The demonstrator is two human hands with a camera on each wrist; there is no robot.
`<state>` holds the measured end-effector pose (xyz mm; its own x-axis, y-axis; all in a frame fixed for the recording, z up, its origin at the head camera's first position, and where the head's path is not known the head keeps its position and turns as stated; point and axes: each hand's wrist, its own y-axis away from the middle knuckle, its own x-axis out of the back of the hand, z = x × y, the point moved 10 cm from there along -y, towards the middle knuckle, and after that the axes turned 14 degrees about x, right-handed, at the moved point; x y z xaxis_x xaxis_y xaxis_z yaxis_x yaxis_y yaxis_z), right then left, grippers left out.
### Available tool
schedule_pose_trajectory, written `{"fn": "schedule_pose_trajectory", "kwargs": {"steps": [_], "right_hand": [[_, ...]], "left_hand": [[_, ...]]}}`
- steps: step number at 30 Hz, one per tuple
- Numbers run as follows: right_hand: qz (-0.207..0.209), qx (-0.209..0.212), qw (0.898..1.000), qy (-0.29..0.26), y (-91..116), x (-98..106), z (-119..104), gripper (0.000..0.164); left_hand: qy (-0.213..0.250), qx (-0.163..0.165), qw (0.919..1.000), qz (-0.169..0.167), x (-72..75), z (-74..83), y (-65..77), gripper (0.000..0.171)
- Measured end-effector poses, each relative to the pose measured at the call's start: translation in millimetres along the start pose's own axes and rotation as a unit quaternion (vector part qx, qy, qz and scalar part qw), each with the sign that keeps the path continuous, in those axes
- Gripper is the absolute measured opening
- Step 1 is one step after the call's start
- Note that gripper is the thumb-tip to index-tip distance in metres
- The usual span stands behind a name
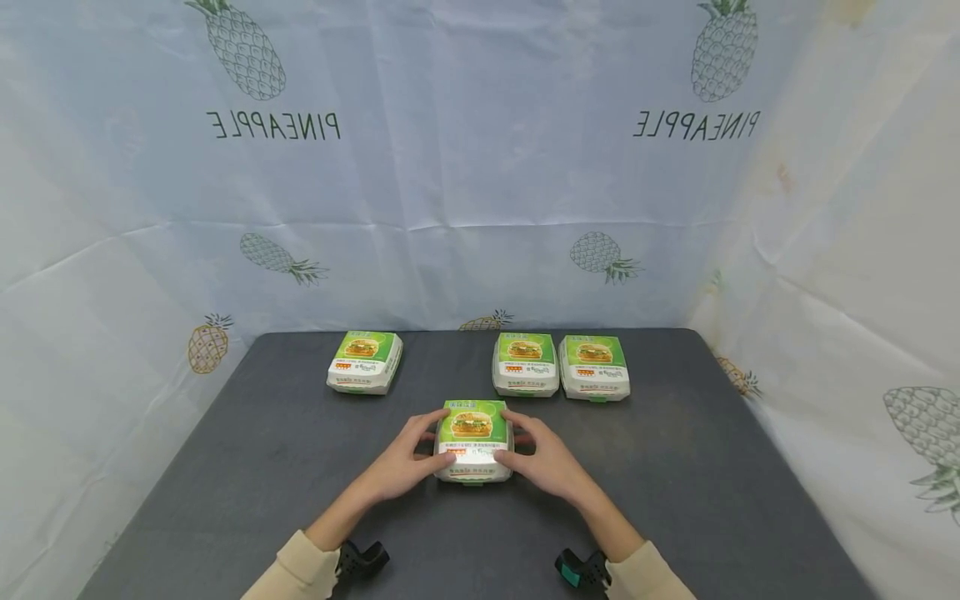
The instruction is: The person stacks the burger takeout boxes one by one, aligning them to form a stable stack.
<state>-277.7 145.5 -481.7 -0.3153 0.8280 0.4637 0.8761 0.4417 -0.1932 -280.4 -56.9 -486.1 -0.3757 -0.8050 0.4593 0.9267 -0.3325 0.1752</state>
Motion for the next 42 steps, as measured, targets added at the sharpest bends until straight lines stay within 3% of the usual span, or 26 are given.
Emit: {"fn": "schedule_pose_trajectory", "kwargs": {"steps": [13, 23, 33, 42], "right_hand": [[0.008, -0.004, 1.0, -0.005, 2.0, 6.9, 3.7, 0.068], [0.006, -0.008, 1.0, -0.001, 4.3, 12.9, 4.2, 0.069], [0.019, -0.017, 0.996, 0.086, 8.5, 40.9, 1.3, 0.069], [0.046, 0.008, 0.986, 0.16, 4.1, 76.3, -13.7, 0.07]], "left_hand": [[-0.007, 0.016, 0.9996, -0.023, -8.1, -2.2, -8.6, 0.073], [-0.013, 0.012, 0.9998, -0.008, -9.3, -0.6, -9.8, 0.067], [-0.018, 0.016, 0.9997, -0.005, -9.6, -0.4, -8.8, 0.068], [-0.015, 0.01, 0.9998, -0.009, -8.6, 2.4, -7.3, 0.068]]}}
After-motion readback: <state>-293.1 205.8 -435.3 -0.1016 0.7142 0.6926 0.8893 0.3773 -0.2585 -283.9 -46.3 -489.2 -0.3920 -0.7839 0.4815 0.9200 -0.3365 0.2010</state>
